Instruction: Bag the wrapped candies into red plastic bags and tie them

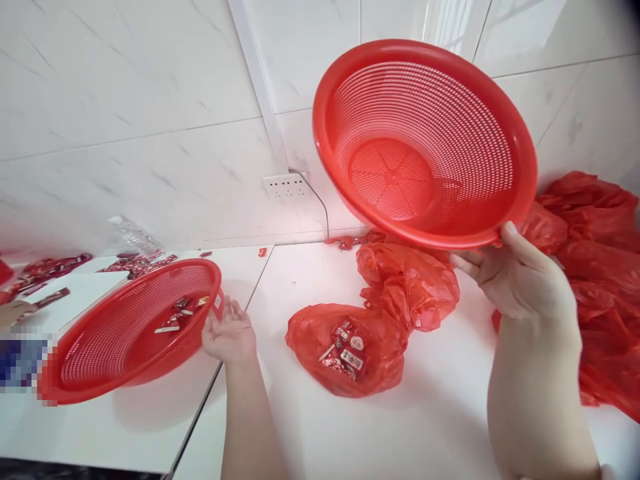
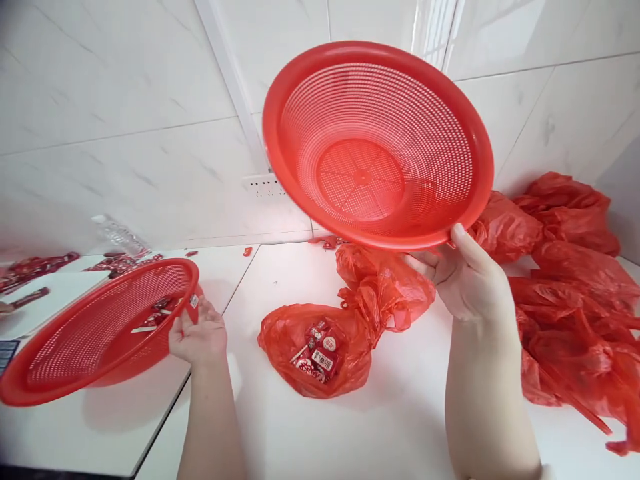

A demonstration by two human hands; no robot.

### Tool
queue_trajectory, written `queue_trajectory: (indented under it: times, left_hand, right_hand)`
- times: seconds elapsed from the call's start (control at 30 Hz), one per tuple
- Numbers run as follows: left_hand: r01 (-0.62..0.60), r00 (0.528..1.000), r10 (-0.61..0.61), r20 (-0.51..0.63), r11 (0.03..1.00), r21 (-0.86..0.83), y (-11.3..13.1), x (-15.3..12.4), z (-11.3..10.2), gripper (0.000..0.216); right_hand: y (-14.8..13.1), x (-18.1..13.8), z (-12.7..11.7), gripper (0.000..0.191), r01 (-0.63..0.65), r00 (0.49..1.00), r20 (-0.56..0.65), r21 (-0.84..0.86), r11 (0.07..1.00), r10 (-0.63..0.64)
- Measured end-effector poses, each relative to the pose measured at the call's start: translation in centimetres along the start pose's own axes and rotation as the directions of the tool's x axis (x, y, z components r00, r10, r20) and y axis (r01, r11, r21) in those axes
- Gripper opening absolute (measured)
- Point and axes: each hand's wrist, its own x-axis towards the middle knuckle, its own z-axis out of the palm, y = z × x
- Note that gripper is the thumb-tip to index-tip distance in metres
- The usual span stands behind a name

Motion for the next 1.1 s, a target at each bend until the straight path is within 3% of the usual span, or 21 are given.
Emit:
queue_trajectory:
  times: [0.23,0.4,0.53,0.77,0.93,1.1]
  left_hand:
    - [0.021,1.0,-0.022,0.017,0.998,0.061,-0.4,0.4,-0.2,0.021]
    - [0.042,0.999,-0.04,-0.032,0.998,0.053,-1.6,0.6,0.0,0.024]
    - [0.086,0.996,-0.088,0.031,0.994,0.063,-3.0,-0.2,0.8,0.025]
    - [0.271,0.93,-0.274,0.244,0.961,0.048,-4.8,-2.0,1.6,0.03]
    - [0.321,0.906,-0.32,0.276,0.946,0.045,-5.0,-2.0,1.4,0.034]
    - [0.314,0.918,-0.321,0.234,0.947,0.069,-5.3,-1.8,1.3,0.026]
  right_hand:
    - [-1.0,-0.5,-0.7,0.026,0.034,0.998,0.039,0.143,0.989,-0.04]
    - [-1.0,-0.2,-0.5,0.022,0.11,0.993,-0.066,0.241,0.964,-0.097]
    - [-0.9,-0.1,-0.5,0.02,0.121,0.992,-0.062,0.301,0.946,-0.108]
    - [-1.0,-0.2,-0.5,0.02,0.109,0.994,-0.036,0.3,0.948,-0.103]
    - [-1.0,-0.3,-0.3,0.024,0.09,0.996,-0.014,0.266,0.96,-0.09]
    - [-1.0,-0.4,-0.1,0.029,0.079,0.997,0.002,0.228,0.97,-0.081]
